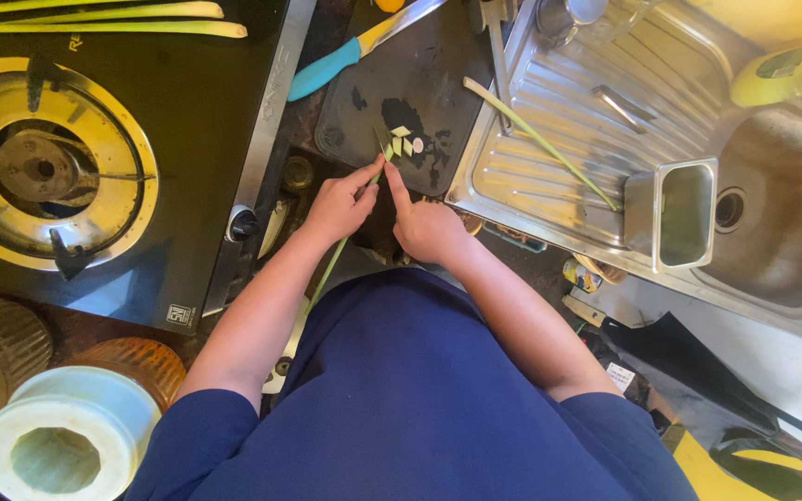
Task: The person chops lemongrass stalks into small pieces on a dark cutting board using a blue-handled knife and places the pieces into a small metal container near a sink.
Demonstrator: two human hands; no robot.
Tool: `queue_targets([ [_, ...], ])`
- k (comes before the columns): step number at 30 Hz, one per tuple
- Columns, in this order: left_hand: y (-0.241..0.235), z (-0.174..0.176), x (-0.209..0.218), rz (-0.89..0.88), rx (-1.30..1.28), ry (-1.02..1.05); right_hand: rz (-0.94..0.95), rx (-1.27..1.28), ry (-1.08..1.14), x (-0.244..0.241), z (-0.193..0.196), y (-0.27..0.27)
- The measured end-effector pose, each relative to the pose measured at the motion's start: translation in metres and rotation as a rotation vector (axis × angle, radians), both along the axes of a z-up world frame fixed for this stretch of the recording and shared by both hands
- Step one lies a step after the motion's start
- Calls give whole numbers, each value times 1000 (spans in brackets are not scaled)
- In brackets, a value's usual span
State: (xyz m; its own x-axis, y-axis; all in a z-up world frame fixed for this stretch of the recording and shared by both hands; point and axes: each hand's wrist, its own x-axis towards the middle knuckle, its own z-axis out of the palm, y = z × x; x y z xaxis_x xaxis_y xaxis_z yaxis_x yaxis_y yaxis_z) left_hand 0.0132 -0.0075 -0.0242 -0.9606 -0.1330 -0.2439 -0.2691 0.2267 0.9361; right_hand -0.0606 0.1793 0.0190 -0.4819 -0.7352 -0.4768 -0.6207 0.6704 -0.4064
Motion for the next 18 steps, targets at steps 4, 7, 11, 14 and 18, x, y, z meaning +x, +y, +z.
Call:
queue_targets([
  [4, 12, -2, 0, 116, -15, 7, -20, 9, -1, 1, 7, -2],
  [7, 18, -8, 9, 168, 85, 19, -16, 59, 4, 12, 11, 5],
  [11, 23, -15, 27, 78, 35, 6, 6, 42, 47, 10, 5, 8],
  [14, 19, -14, 42, 32, 43, 72, 3, 1, 64, 6, -1, 6],
  [18, 9, -15, 24, 129, 63, 11, -37, -126, 62, 1, 1, 15],
])
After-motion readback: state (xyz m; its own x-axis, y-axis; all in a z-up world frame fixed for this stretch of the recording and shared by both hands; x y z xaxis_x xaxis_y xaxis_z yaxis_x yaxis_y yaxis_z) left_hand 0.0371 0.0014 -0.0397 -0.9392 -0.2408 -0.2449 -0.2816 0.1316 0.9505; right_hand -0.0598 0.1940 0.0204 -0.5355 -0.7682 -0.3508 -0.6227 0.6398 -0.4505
